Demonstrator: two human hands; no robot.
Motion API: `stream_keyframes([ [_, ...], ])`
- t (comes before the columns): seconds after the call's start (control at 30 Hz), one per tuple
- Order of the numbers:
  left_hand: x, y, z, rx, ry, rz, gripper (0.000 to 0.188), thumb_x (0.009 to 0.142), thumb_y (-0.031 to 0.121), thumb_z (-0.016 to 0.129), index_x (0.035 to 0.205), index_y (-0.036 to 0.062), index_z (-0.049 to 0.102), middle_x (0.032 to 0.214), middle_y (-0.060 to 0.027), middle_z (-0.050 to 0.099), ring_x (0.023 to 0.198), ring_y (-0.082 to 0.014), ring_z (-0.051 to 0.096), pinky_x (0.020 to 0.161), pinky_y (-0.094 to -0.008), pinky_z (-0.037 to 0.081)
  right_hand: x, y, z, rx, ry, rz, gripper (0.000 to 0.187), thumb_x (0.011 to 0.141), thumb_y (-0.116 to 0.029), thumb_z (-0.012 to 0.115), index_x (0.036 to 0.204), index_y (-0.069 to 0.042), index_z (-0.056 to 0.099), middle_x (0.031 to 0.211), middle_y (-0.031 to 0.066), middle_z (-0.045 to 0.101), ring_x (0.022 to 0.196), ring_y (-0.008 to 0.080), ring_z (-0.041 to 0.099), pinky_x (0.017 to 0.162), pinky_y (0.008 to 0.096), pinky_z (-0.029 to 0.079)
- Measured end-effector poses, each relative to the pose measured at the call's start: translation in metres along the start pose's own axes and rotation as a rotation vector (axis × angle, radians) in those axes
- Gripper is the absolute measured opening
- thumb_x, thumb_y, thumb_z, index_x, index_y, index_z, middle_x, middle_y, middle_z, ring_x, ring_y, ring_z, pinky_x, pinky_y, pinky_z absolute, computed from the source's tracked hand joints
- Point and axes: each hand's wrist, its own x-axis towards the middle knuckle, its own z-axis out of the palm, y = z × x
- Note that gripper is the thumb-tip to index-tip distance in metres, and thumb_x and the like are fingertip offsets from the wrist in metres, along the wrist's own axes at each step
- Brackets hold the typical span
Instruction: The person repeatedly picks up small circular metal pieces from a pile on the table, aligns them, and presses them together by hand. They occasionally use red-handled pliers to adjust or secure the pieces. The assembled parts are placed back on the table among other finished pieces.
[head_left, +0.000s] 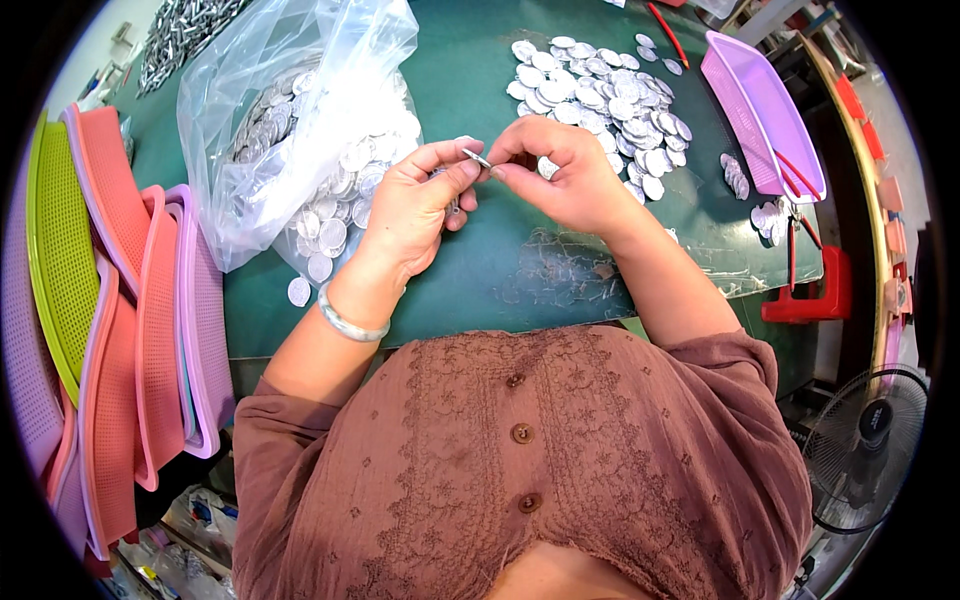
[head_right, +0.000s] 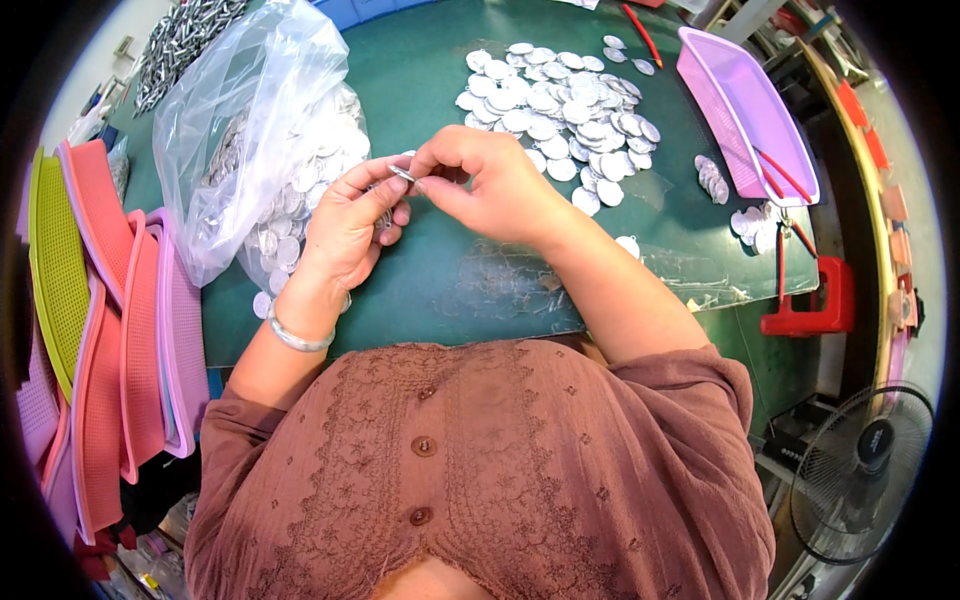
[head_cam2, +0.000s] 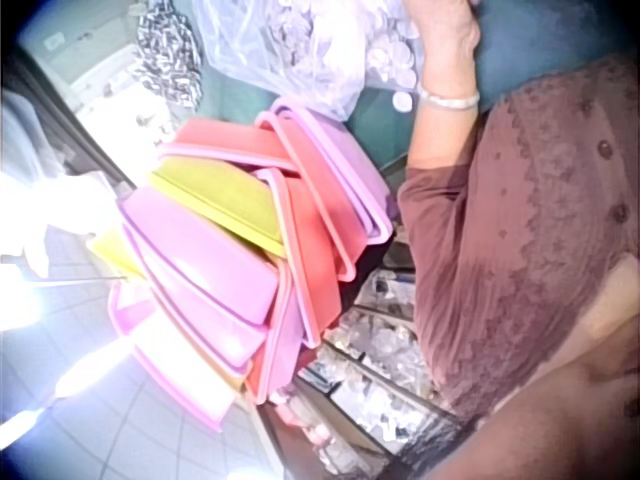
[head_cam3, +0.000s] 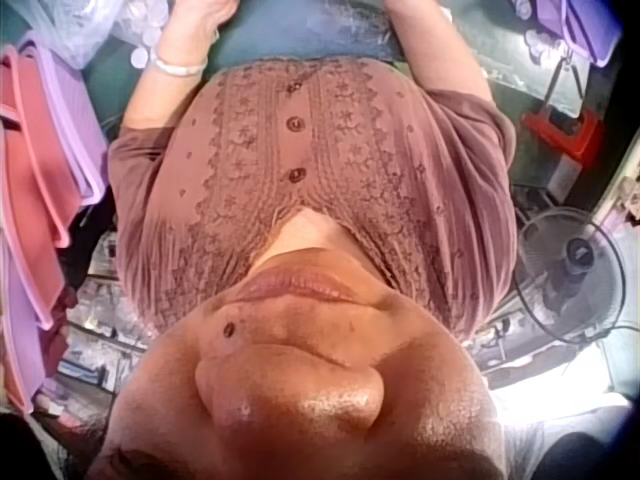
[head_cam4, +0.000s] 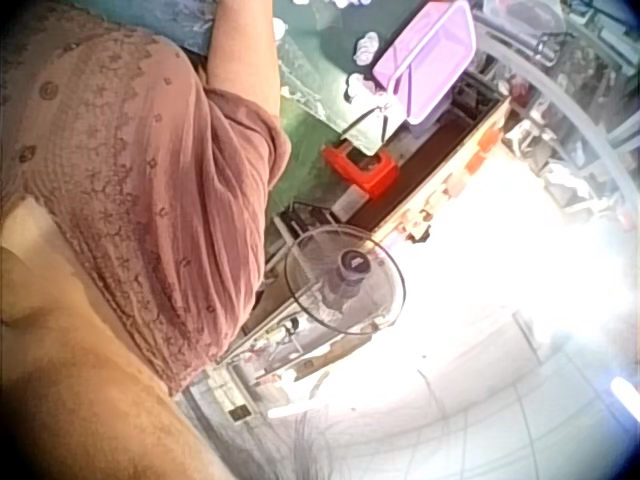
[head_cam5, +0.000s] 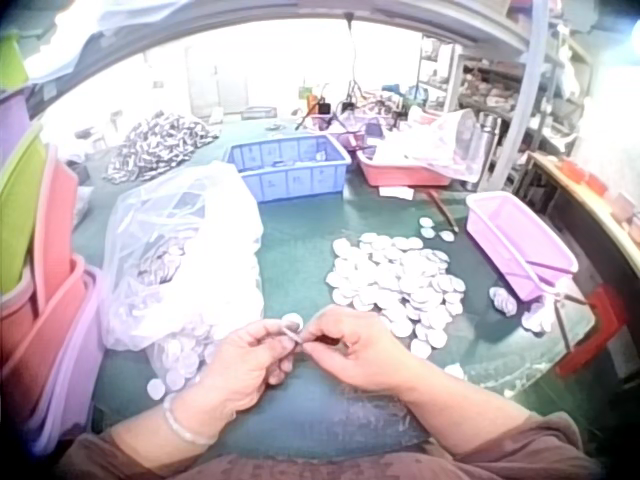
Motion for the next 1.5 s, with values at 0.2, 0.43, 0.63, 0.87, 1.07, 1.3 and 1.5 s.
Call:
stream_keyframes([
  [0.2, 0.001, -0.002, -0.002, -0.066, -0.027, -0.018, 0.022, 0.080, 0.004, 0.057, 0.102, 0.0034, 0.056, 0.081, -0.0038, 0.059, 0.058, -0.0077, 0.050, 0.044, -0.0173, 0.035, 0.001, 0.001, 0.002, -0.042, 0.015, -0.056, 0.009, 0.072, 0.002, 0.060, 0.079, -0.002, 0.058, 0.074, 0.0047, 0.057, 0.065, 0.0129, 0.055, 0.058, 0.0238, 0.044],
  [0.43, 0.000, -0.001, -0.002, -0.082, -0.047, -0.065, 0.024, 0.083, 0.005, 0.053, 0.108, 0.0040, 0.056, 0.083, -0.0015, 0.057, 0.062, -0.0084, 0.050, 0.045, -0.0156, 0.036, 0.003, -0.001, 0.004, -0.126, 0.033, -0.117, 0.010, 0.070, 0.002, 0.061, 0.078, -0.003, 0.058, 0.073, 0.0070, 0.058, 0.065, 0.0174, 0.058, 0.056, 0.0256, 0.045],
  [0.63, -0.001, -0.001, -0.003, -0.102, -0.088, -0.089, 0.024, 0.084, 0.006, 0.053, 0.108, 0.0045, 0.055, 0.087, -0.0023, 0.057, 0.063, -0.0093, 0.050, 0.046, -0.0167, 0.037, 0.004, 0.000, 0.007, -0.163, 0.064, -0.185, 0.010, 0.070, 0.001, 0.062, 0.078, -0.003, 0.058, 0.073, 0.0074, 0.057, 0.064, 0.0195, 0.058, 0.055, 0.0271, 0.046],
  [0.87, -0.001, -0.001, -0.002, -0.096, -0.103, -0.103, 0.025, 0.085, 0.009, 0.050, 0.109, 0.0041, 0.053, 0.088, -0.0028, 0.057, 0.064, -0.0106, 0.051, 0.048, -0.0188, 0.039, 0.003, -0.001, 0.008, -0.173, 0.075, -0.188, 0.010, 0.069, 0.001, 0.063, 0.077, -0.002, 0.058, 0.073, 0.0073, 0.057, 0.064, 0.0190, 0.057, 0.055, 0.0264, 0.045],
  [1.07, 0.004, 0.001, -0.008, -0.315, -0.185, -0.158, 0.031, 0.087, 0.029, 0.044, 0.101, 0.0022, 0.053, 0.086, -0.0064, 0.056, 0.066, -0.0149, 0.051, 0.047, -0.0214, 0.040, 0.003, -0.002, 0.007, -0.154, 0.044, -0.081, 0.010, 0.073, 0.000, 0.062, 0.082, -0.001, 0.058, 0.075, 0.0058, 0.057, 0.064, 0.0139, 0.055, 0.057, 0.0242, 0.045],
  [1.3, 0.006, 0.000, -0.013, -0.396, -0.010, -0.138, 0.027, 0.087, 0.027, 0.045, 0.097, 0.0035, 0.053, 0.083, -0.0102, 0.056, 0.067, -0.0167, 0.051, 0.047, -0.0227, 0.040, 0.009, 0.030, 0.009, -0.548, 0.099, -0.026, 0.022, 0.075, -0.012, 0.059, 0.096, -0.006, 0.059, 0.088, 0.0116, 0.054, 0.084, 0.0263, 0.053, 0.073, 0.0356, 0.043],
  [1.5, 0.001, 0.005, -0.004, -0.299, 0.094, -0.038, 0.022, 0.085, 0.012, 0.045, 0.106, 0.0041, 0.049, 0.088, -0.0094, 0.055, 0.068, -0.0149, 0.051, 0.047, -0.0206, 0.039, 0.013, 0.028, 0.023, -0.823, -0.052, 0.097, 0.029, 0.073, -0.023, 0.061, 0.100, -0.013, 0.060, 0.096, 0.0093, 0.050, 0.096, 0.0271, 0.046, 0.081, 0.0398, 0.037],
])
